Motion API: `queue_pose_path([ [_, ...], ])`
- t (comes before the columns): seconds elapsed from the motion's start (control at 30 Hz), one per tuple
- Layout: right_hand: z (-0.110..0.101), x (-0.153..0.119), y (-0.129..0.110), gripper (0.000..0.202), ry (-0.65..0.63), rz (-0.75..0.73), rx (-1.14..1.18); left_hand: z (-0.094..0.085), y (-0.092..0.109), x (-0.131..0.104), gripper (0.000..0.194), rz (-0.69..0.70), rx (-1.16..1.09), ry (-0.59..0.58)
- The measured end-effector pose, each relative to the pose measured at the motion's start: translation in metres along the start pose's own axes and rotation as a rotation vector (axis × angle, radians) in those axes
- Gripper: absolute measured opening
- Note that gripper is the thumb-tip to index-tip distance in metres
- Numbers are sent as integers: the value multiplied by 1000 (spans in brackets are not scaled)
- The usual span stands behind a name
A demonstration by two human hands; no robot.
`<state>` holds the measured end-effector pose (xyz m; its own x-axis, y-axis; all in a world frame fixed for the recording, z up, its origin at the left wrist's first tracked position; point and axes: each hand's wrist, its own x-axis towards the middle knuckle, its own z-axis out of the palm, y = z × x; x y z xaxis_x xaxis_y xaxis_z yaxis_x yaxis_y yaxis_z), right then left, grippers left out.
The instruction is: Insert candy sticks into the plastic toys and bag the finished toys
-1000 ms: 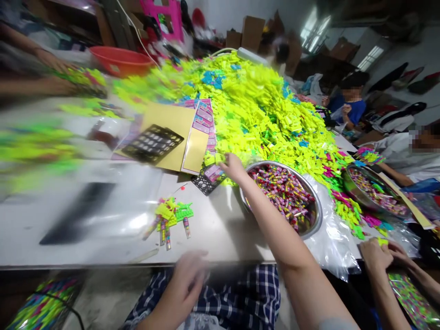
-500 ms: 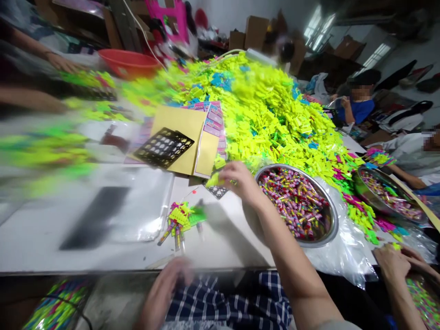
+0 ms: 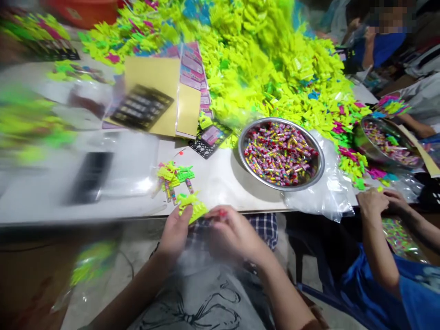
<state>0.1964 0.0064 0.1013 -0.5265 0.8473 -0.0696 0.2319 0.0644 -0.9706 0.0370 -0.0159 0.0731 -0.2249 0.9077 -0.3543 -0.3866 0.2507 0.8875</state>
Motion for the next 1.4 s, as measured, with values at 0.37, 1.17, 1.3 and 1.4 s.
queue_pose_path([
  [0.37,22,-24,-3,27,93,293,658,30,-2,-15,39,28,105,-12],
  [1.17,13,-39,18,31,34,174,718,44,-9,-21,42,-66,108,-88],
  [1.3,14,-40,19,32,100,171,534,47,-9,-22,41,-40,155,-80],
  [1.4,17,-39,19,31,135,172,544,49,-4,-24,37,6,249,-55],
])
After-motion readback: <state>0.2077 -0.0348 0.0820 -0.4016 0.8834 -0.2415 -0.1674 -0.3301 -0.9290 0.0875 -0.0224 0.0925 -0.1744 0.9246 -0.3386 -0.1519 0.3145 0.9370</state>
